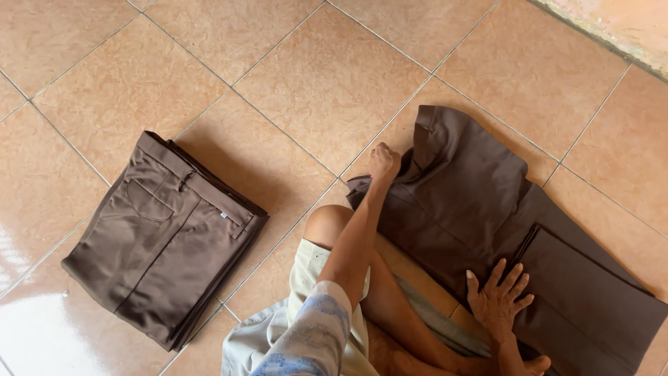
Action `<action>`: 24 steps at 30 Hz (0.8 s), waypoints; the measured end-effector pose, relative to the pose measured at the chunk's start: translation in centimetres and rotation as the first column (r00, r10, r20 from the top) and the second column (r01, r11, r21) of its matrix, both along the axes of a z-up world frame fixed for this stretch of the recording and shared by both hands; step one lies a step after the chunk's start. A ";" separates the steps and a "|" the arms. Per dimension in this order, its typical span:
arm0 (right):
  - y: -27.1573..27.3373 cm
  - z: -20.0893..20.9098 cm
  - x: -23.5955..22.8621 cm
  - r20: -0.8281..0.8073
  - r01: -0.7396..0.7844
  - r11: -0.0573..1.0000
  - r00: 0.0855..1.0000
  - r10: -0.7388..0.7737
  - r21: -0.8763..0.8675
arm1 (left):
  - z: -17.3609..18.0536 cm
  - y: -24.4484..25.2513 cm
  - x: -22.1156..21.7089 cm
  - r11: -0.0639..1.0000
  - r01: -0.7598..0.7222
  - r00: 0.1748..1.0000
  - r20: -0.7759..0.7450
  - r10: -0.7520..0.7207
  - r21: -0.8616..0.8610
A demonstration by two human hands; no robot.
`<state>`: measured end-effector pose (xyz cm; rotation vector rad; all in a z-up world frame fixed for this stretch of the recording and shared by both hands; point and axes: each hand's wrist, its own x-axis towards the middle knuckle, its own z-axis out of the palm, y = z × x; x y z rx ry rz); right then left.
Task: Folding brown trousers while sitting on a tiled floor.
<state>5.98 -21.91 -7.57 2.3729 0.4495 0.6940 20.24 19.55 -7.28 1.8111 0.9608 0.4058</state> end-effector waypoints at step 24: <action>-0.4 -0.4 0.0 -0.015 0.007 1.000 1.000 -0.007 -0.013 | 6.5 3.8 -1.9 0.928 -0.164 0.984 -0.009 0.177 0.336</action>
